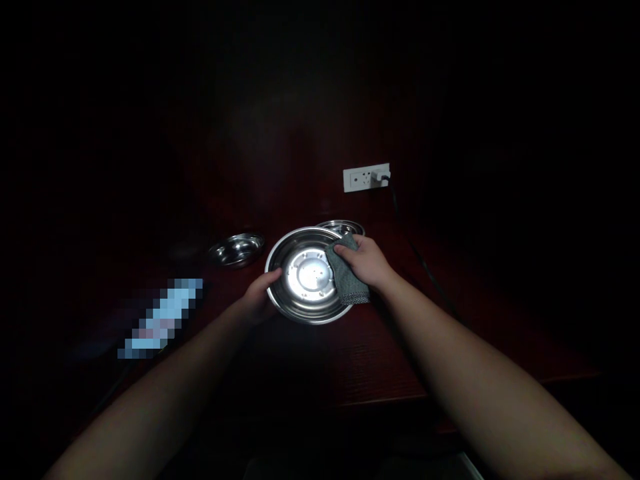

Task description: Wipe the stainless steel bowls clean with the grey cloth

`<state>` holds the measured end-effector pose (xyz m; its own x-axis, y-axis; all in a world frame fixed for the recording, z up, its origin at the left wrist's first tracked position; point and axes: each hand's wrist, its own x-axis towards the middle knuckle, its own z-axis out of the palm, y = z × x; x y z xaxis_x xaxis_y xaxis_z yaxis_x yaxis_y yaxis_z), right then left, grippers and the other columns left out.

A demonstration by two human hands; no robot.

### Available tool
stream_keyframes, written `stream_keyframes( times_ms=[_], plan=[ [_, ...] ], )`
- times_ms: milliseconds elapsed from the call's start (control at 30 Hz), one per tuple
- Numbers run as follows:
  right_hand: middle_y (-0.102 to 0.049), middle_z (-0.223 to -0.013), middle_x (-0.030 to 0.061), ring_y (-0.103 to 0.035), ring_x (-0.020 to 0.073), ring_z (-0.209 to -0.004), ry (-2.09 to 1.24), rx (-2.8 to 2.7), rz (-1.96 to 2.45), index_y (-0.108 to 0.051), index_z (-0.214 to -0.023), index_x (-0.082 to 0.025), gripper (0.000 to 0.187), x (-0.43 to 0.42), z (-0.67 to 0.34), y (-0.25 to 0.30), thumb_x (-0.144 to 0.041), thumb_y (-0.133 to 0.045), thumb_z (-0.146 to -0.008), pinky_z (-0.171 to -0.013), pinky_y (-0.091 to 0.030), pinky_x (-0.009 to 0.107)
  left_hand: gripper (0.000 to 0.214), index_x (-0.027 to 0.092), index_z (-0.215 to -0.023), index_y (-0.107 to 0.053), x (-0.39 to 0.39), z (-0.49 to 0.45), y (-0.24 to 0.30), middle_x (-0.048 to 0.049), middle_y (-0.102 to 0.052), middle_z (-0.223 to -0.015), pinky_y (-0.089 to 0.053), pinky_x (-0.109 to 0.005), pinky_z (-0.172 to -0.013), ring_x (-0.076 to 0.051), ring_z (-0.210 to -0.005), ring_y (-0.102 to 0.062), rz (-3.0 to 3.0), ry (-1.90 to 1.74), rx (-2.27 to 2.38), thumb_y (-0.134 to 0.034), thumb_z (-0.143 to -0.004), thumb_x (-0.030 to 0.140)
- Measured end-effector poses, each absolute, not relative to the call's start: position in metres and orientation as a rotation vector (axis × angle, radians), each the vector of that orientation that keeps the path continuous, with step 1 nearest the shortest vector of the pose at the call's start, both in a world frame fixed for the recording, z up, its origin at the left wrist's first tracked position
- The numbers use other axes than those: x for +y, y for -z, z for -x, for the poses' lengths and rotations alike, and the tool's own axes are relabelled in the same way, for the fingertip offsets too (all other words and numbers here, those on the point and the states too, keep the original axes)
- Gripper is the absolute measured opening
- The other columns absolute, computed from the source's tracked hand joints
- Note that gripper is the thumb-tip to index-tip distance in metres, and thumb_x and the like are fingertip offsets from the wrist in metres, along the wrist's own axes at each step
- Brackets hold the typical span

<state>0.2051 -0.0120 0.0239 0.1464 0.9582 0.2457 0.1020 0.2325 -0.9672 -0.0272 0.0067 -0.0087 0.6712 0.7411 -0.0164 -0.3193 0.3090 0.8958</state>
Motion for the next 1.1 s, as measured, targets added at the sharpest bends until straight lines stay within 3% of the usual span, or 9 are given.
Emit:
stream_keyframes(
  times_ms=[133,300,433,567,1100],
  plan=[
    [-0.065,-0.068,0.001,-0.058,0.0153,-0.057,-0.843,-1.208,1.123,-0.063,-0.081,-0.018,0.03,-0.01,-0.203,-0.023,-0.041,-0.071,-0.065,-0.053,-0.044,0.028,0.051,0.013,-0.106,-0.065,0.01,0.025,0.013,-0.0111,-0.073,-0.096,-0.037,-0.049,-0.104,-0.032,-0.113,-0.058,-0.994,-0.819,0.442,-0.055,-0.077,0.054],
    [-0.062,-0.067,-0.001,-0.054,0.0128,-0.057,-0.747,-1.059,1.057,-0.06,-0.077,-0.018,0.03,-0.01,-0.201,-0.025,-0.043,-0.071,-0.064,-0.053,-0.042,0.026,0.053,0.016,-0.113,-0.06,0.007,0.024,0.011,-0.0109,-0.068,-0.111,-0.036,-0.051,-0.104,-0.032,-0.118,-0.055,-1.018,-0.828,0.328,-0.057,-0.077,0.054],
    [-0.061,-0.067,-0.0013,-0.053,0.0121,-0.058,-0.725,-1.01,1.054,-0.06,-0.077,-0.017,0.032,-0.009,-0.2,-0.024,-0.043,-0.071,-0.063,-0.055,-0.042,0.025,0.053,0.014,-0.114,-0.058,-0.001,0.023,0.011,-0.0141,-0.068,-0.111,-0.035,-0.055,-0.103,-0.033,-0.114,-0.057,-1.15,-0.787,0.383,-0.066,-0.073,0.046],
    [-0.061,-0.07,-0.0008,-0.053,0.0123,-0.061,-0.723,-1.073,1.053,-0.061,-0.08,-0.016,0.034,-0.009,-0.198,-0.02,-0.046,-0.069,-0.065,-0.058,-0.041,0.026,0.056,0.015,-0.117,-0.058,-0.011,0.017,0.005,-0.0122,-0.065,-0.119,-0.033,-0.048,-0.107,-0.03,-0.116,-0.056,-1.427,-0.958,0.418,-0.076,-0.066,0.029],
    [-0.058,-0.072,-0.0008,-0.051,0.013,-0.064,-0.689,-1.074,1.055,-0.059,-0.082,-0.017,0.034,-0.011,-0.194,-0.019,-0.047,-0.067,-0.068,-0.059,-0.041,0.026,0.05,0.015,-0.117,-0.058,-0.011,0.013,0.0,-0.0119,-0.064,-0.12,-0.04,-0.042,-0.102,-0.027,-0.112,-0.058,-1.711,-1.177,0.531,-0.07,-0.073,0.034]
  ],
)
